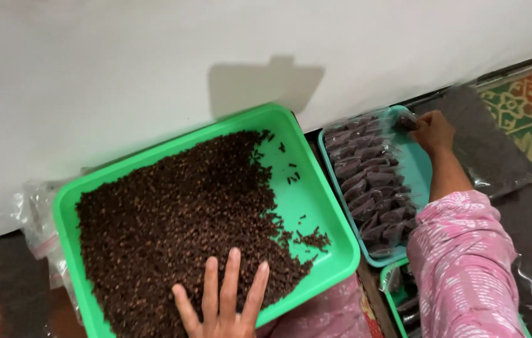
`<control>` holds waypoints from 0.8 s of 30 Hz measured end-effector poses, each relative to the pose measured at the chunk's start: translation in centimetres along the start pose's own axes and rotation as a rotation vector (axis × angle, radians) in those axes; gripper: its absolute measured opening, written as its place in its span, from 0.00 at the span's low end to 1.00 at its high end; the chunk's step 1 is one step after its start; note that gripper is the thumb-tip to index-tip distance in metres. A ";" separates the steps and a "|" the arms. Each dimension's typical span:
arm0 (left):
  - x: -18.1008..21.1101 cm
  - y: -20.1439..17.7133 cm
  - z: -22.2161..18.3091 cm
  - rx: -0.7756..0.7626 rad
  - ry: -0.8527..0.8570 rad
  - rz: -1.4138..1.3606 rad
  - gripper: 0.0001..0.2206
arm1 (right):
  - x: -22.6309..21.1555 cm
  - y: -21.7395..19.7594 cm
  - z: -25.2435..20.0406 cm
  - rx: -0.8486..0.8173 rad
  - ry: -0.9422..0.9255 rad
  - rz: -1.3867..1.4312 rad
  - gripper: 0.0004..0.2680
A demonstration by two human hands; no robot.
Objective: The person fills small plastic bags with cloves by hand, using a small cup to scoop the cloves from a green tray and then placing the filled bags into another green container.
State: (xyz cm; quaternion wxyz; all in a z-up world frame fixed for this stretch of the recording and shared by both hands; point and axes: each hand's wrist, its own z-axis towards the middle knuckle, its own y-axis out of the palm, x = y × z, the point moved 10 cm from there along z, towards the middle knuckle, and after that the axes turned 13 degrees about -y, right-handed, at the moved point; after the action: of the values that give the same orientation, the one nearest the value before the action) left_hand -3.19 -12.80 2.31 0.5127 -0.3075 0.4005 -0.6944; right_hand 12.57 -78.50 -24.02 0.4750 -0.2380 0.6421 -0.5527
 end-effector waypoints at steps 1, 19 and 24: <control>-0.3 0.5 0.0 -0.001 0.003 0.002 0.18 | -0.5 0.1 0.3 -0.001 0.002 0.003 0.08; -0.3 2.2 -1.2 0.086 0.072 0.028 0.17 | -5.9 4.9 2.2 -0.212 -0.215 -0.032 0.11; 0.0 0.3 -0.4 0.141 0.029 0.009 0.15 | -10.6 -2.5 -2.2 0.080 -0.121 0.166 0.17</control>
State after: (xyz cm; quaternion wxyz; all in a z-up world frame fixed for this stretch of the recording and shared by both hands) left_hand -3.37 -12.74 1.91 0.5304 -0.2586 0.3594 -0.7229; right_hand 14.67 -69.35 -18.14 0.5662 -0.1977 0.6071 -0.5213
